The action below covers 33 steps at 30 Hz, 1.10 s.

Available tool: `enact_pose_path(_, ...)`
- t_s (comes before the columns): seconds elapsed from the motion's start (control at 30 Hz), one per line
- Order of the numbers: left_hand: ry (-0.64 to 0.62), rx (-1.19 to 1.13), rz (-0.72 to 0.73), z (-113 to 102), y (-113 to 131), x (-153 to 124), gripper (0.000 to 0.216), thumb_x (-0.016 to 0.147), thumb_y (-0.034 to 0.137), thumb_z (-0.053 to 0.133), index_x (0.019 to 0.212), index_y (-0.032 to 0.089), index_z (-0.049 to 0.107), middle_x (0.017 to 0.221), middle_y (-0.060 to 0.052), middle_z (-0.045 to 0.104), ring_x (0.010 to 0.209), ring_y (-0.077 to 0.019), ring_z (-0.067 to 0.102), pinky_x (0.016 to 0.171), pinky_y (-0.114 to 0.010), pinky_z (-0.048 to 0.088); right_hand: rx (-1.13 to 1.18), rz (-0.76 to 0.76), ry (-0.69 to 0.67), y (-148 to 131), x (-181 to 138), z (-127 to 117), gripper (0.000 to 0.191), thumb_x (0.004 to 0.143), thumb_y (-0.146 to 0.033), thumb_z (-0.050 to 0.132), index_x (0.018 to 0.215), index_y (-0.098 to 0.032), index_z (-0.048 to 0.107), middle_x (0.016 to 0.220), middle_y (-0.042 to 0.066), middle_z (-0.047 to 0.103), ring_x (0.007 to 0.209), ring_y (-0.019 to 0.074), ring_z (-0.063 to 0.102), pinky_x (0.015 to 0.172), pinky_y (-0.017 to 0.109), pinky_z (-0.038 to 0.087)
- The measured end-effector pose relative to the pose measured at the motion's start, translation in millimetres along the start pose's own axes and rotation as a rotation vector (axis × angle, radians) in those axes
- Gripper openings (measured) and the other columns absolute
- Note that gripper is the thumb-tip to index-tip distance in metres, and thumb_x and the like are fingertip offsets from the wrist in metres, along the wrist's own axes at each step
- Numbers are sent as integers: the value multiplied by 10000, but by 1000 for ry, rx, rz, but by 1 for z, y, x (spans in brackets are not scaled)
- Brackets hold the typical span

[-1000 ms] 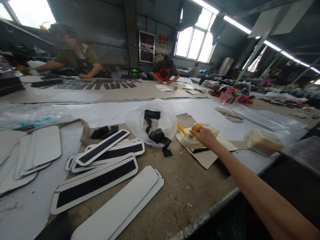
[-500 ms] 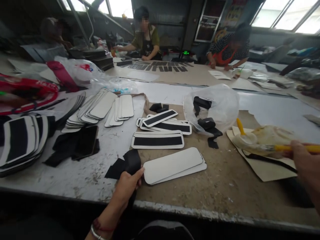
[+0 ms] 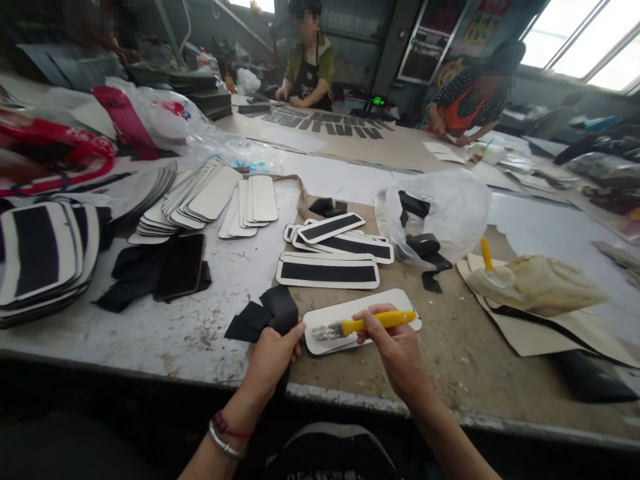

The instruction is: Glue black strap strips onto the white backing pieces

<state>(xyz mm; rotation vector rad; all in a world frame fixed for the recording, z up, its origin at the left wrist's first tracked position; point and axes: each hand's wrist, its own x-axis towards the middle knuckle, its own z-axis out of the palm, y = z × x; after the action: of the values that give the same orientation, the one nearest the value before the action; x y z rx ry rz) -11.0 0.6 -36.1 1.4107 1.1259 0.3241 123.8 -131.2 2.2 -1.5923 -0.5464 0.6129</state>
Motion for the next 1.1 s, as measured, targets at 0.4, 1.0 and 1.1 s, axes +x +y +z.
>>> enact_pose_path(0.4, -38, 2, 3, -2, -9, 7, 501, 663, 552, 549, 350, 162, 526, 350, -48, 476, 363, -130, 419, 457, -268, 315, -136, -38, 16, -1, 0, 6, 208, 823, -429, 585, 819, -222, 570, 727, 12, 581, 612, 147, 560, 623, 281, 474)
enact_pose_path(1.0, -101, 58, -34, -6, -12, 13, 575, 575, 717, 573, 331, 199, 518, 392, -59, 513, 527, -220, 535, 542, -294, 361, -638, -359, 354, 15, 22, -91, 223, 868, -396, 524, 863, -178, 573, 811, 40, 600, 718, 172, 590, 681, 297, 468)
enact_pose_path(1.1, -97, 55, -33, -7, -12, 13, 592, 545, 742, 578, 314, 202, 505, 489, -94, 598, 669, -265, 589, 588, -295, 378, -701, -456, 353, 12, 23, -97, 178, 882, -345, 513, 868, -179, 578, 827, 47, 611, 771, 177, 597, 721, 296, 472)
